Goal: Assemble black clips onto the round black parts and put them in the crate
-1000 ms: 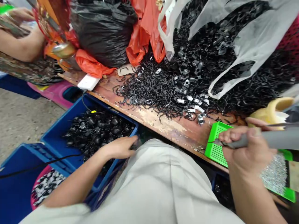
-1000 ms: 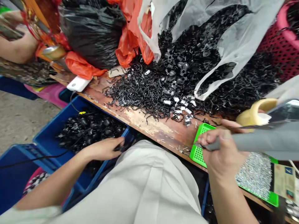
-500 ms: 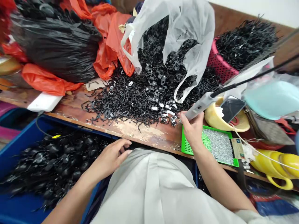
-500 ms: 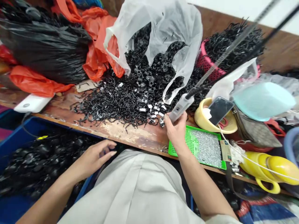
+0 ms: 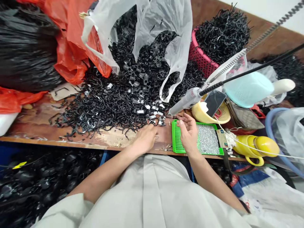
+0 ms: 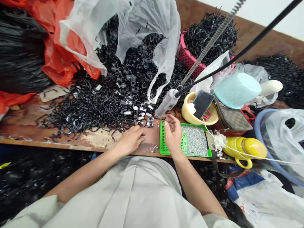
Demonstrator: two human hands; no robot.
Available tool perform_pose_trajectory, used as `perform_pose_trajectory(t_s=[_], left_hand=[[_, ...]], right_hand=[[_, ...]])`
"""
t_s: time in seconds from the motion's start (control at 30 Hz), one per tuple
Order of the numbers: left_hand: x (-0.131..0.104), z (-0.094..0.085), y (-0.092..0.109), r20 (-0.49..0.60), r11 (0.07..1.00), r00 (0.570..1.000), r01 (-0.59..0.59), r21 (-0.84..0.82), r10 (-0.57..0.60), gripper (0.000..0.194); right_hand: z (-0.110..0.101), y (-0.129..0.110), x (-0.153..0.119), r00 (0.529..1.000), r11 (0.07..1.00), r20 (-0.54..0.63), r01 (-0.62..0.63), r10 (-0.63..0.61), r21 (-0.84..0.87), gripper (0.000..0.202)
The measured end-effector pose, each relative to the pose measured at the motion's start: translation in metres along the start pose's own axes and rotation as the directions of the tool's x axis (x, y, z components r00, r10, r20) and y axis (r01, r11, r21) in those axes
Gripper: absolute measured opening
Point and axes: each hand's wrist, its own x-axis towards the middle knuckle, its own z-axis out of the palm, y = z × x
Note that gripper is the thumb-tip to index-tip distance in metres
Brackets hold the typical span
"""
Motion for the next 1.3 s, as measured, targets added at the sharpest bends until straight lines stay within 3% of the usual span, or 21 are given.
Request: perform_pose_trajectory(t_s=[0.17, 0.2, 0.27, 0.33, 0.43, 0.5, 0.53, 0.6, 0.67, 0.73, 0.77, 0.83, 0.9, 0.97, 1.1, 1.23, 1.3], left_hand=[[0.008, 0.004, 0.009, 0.024, 0.998, 0.999, 0.022, 0.053, -0.023, 0.012], [0.006, 0.0, 0.008, 0.007, 0.999, 0.999, 0.032, -0.025, -0.032, 0.01], [0.0, -0.007, 0.007, -0.024, 0.935, 0.996, 0.073, -0.346, -0.086, 0.008], [-0.007, -0.013, 0.007, 0.001, 0.683, 0.985, 0.12, -0.721, -0.172, 0.012], [-0.015, -0.016, 0.01, 0.083, 0.254, 0.96, 0.153, -0.955, -0.267, 0.025], [-0.02, -0.016, 0.011, 0.107, 0.121, 0.945, 0.151, -0.981, -0.31, 0.029], [-0.021, -0.016, 0.011, 0.112, 0.116, 0.94, 0.157, -0.981, -0.321, 0.029], [-0.023, -0.021, 0.008, 0.085, 0.255, 0.945, 0.171, -0.952, -0.315, 0.026], [-0.02, -0.032, 0.002, -0.041, 0.567, 0.951, 0.147, -0.811, -0.305, 0.021], [-0.011, -0.047, -0.009, -0.247, 0.864, 0.932, 0.117, -0.489, -0.266, 0.019], [-0.005, -0.055, -0.016, -0.344, 0.947, 0.911, 0.124, -0.296, -0.227, 0.018], [0.009, -0.067, -0.028, -0.433, 0.987, 0.893, 0.157, 0.037, -0.125, 0.018], [0.023, -0.073, -0.038, -0.401, 0.949, 0.914, 0.174, 0.263, -0.057, 0.017], [0.033, -0.073, -0.044, -0.342, 0.908, 0.938, 0.183, 0.377, -0.047, 0.015], [0.035, -0.066, -0.047, -0.359, 0.918, 0.933, 0.168, 0.359, -0.03, 0.011], [0.017, -0.065, -0.041, -0.532, 0.972, 0.846, 0.098, 0.212, 0.031, 0.011], [0.007, -0.064, -0.035, -0.56, 0.992, 0.828, 0.081, 0.094, -0.015, 0.013]], right_hand=[[-0.002, -0.013, -0.021, 0.997, 0.997, 0.015, -0.072, 0.072, -0.011, 0.033], [-0.001, -0.016, -0.026, 0.993, 0.995, 0.059, -0.1, 0.101, -0.013, 0.031], [0.006, -0.023, -0.036, 0.971, 0.99, 0.196, -0.139, 0.139, -0.01, 0.027], [0.017, -0.03, -0.045, 0.925, 0.985, 0.349, -0.171, 0.149, 0.035, 0.022], [0.039, -0.04, -0.051, 0.86, 0.938, 0.478, -0.296, 0.179, 0.18, 0.017], [0.051, -0.044, -0.052, 0.83, 0.887, 0.513, -0.389, 0.22, 0.249, 0.015], [0.055, -0.045, -0.052, 0.818, 0.868, 0.523, -0.422, 0.239, 0.262, 0.015], [0.059, -0.047, -0.051, 0.815, 0.851, 0.515, -0.449, 0.265, 0.274, 0.016], [0.058, -0.047, -0.048, 0.837, 0.846, 0.479, -0.44, 0.264, 0.303, 0.017], [0.053, -0.046, -0.044, 0.87, 0.855, 0.432, -0.399, 0.238, 0.332, 0.018], [0.048, -0.046, -0.04, 0.887, 0.869, 0.406, -0.368, 0.221, 0.332, 0.018], [0.036, -0.044, -0.033, 0.923, 0.914, 0.339, -0.287, 0.183, 0.287, 0.018], [0.022, -0.041, -0.026, 0.955, 0.956, 0.257, -0.207, 0.151, 0.21, 0.018], [0.009, -0.038, -0.022, 0.971, 0.974, 0.194, -0.17, 0.139, 0.15, 0.02], [-0.003, -0.032, -0.027, 0.96, 0.972, 0.198, -0.217, 0.196, 0.091, 0.021], [0.011, -0.033, -0.035, 0.901, 0.95, 0.352, -0.302, 0.255, 0.085, 0.018], [0.023, -0.039, -0.035, 0.876, 0.952, 0.421, -0.296, 0.237, 0.079, 0.017]])
